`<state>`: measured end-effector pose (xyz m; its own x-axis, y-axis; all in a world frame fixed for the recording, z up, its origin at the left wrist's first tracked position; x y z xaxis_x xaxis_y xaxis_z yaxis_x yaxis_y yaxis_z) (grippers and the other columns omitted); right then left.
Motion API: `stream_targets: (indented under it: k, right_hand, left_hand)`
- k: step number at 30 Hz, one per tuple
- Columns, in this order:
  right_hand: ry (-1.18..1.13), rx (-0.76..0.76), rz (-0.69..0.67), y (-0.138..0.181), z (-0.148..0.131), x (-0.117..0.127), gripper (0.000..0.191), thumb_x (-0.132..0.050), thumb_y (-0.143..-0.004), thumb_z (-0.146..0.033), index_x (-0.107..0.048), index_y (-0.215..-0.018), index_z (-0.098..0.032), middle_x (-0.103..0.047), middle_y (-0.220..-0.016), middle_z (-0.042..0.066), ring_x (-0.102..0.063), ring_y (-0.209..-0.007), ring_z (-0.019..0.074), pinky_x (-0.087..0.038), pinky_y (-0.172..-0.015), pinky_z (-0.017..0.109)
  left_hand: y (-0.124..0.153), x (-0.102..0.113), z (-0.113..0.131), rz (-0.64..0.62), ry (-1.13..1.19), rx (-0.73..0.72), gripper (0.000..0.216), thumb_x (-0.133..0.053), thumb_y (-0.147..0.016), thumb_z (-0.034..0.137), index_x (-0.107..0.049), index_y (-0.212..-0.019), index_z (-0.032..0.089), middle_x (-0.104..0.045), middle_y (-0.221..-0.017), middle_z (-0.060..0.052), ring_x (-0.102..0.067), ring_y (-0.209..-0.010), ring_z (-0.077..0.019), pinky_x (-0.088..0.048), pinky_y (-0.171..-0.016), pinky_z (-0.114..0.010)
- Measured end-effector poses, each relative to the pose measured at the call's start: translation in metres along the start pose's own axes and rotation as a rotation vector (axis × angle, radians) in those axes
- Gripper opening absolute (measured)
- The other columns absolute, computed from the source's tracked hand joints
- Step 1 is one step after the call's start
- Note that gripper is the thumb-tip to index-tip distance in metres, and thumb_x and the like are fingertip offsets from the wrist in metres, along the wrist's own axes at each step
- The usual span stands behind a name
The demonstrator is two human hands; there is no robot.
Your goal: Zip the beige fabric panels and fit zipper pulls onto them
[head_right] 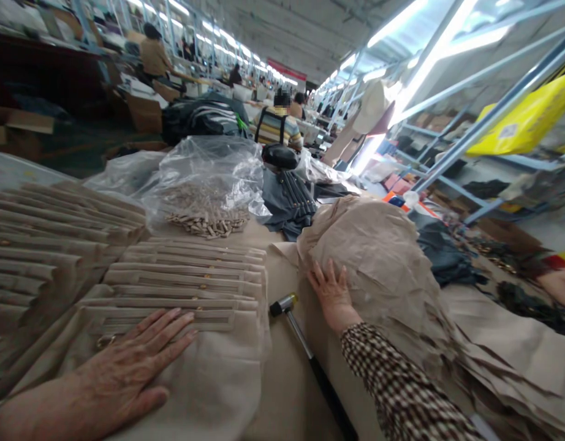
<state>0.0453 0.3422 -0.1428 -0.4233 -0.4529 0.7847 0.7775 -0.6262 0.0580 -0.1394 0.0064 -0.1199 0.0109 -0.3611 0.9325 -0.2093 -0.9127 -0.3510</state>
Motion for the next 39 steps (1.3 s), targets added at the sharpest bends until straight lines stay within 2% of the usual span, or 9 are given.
stream_targets:
  k: [3, 7, 11, 16, 23, 27, 31, 34, 39]
  right_hand:
    - [-0.011, -0.056, -0.005, -0.03, 0.0, 0.001, 0.062, -0.029, -0.092, -0.004, -0.046, -0.145, -0.03, -0.029, -0.159, 0.01, -0.028, -0.137, 0.0465, -0.034, -0.092, 0.078]
    - [-0.039, -0.035, -0.041, -0.06, -0.004, 0.0, 0.053, -0.032, -0.091, -0.002, -0.057, -0.135, -0.017, -0.043, -0.147, 0.02, -0.043, -0.127, 0.0401, -0.047, -0.085, 0.064]
    - [-0.076, -0.033, -0.12, -0.073, -0.004, 0.001, 0.027, -0.054, -0.095, -0.021, -0.062, -0.12, -0.014, -0.057, -0.127, 0.014, -0.055, -0.115, 0.0286, -0.052, -0.088, 0.047]
    - [-0.111, -0.015, -0.257, -0.074, 0.001, 0.009, 0.029, -0.061, -0.094, -0.033, -0.061, -0.116, -0.014, -0.062, -0.119, 0.009, -0.063, -0.101, 0.0205, -0.056, -0.084, 0.04]
    - [-0.159, 0.142, -0.329, -0.013, -0.005, 0.027, 0.016, -0.057, -0.095, -0.019, -0.067, -0.105, -0.011, -0.066, -0.112, 0.012, -0.066, -0.095, 0.0196, -0.056, -0.083, 0.037]
    - [-0.21, 0.186, -0.313, 0.044, -0.02, 0.031, 0.032, -0.046, -0.088, 0.001, -0.074, -0.097, -0.012, -0.066, -0.113, 0.019, -0.068, -0.092, 0.0242, -0.055, -0.077, 0.034]
    - [-0.333, 0.176, -0.238, 0.087, -0.03, 0.048, 0.036, -0.049, -0.082, 0.001, -0.073, -0.103, -0.016, -0.067, -0.116, 0.017, -0.067, -0.095, 0.0246, -0.054, -0.078, 0.033]
    - [-0.62, 0.074, -0.036, 0.09, -0.001, 0.073, 0.027, -0.053, -0.085, -0.012, -0.07, -0.102, -0.024, -0.069, -0.11, 0.007, -0.066, -0.097, 0.0184, -0.052, -0.086, 0.028]
    - [-0.747, -0.521, 0.228, 0.073, 0.133, 0.066, 0.042, -0.044, -0.092, -0.032, -0.053, -0.128, -0.013, -0.063, -0.121, 0.018, -0.066, -0.096, 0.0262, -0.052, -0.087, 0.04]
  left_hand:
    - [-0.001, 0.005, -0.001, 0.01, 0.006, 0.014, 0.072, -0.058, -0.086, 0.047, -0.035, -0.151, 0.028, -0.038, -0.156, -0.004, -0.03, -0.144, -0.026, -0.02, -0.119, -0.036]
    - [-0.002, 0.007, 0.0, 0.045, -0.022, 0.003, 0.077, -0.06, -0.084, 0.052, -0.033, -0.152, 0.028, -0.04, -0.155, -0.004, -0.032, -0.144, -0.0259, -0.024, -0.118, -0.032]
    - [0.0, 0.001, -0.002, 0.018, -0.025, -0.001, 0.081, -0.063, -0.082, 0.05, -0.031, -0.153, 0.027, -0.039, -0.155, -0.005, -0.036, -0.142, -0.0282, -0.031, -0.115, -0.035]
    - [0.002, -0.01, -0.005, -0.094, 0.069, 0.045, 0.086, -0.063, -0.081, 0.044, -0.02, -0.155, 0.033, -0.036, -0.156, -0.006, -0.042, -0.138, -0.0313, -0.04, -0.111, -0.042]
    - [0.007, -0.012, -0.003, -0.034, 0.005, 0.038, 0.081, -0.06, -0.084, 0.048, -0.024, -0.155, 0.032, -0.034, -0.157, -0.003, -0.04, -0.14, -0.0294, -0.037, -0.111, -0.038]
    - [0.004, 0.0, -0.003, 0.07, -0.038, 0.017, 0.079, -0.059, -0.084, 0.054, -0.03, -0.153, 0.029, -0.037, -0.155, -0.004, -0.04, -0.139, -0.0282, -0.03, -0.113, -0.035]
    - [-0.002, 0.007, -0.001, 0.108, 0.013, -0.022, 0.081, -0.059, -0.084, 0.054, -0.028, -0.154, 0.027, -0.045, -0.15, -0.006, -0.047, -0.134, -0.0275, -0.03, -0.112, -0.033]
    - [-0.002, 0.001, -0.004, 0.098, 0.047, 0.008, 0.078, -0.058, -0.085, 0.055, -0.028, -0.153, 0.031, -0.047, -0.15, -0.004, -0.047, -0.133, -0.0271, -0.029, -0.113, -0.033]
    - [0.002, -0.004, -0.003, 0.142, 0.035, -0.008, 0.073, -0.06, -0.084, 0.053, -0.039, -0.149, 0.029, -0.044, -0.151, -0.006, -0.045, -0.136, -0.028, -0.018, -0.119, -0.034]
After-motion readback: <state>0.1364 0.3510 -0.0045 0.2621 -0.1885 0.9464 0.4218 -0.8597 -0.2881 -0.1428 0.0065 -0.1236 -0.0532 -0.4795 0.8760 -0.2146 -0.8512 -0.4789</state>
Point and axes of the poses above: each hand's wrist, its own y-axis away from the middle knuckle, its own x-axis out of the back of the hand, z = x × y, the point moved 9 cm from there along -y, towards the middle knuckle
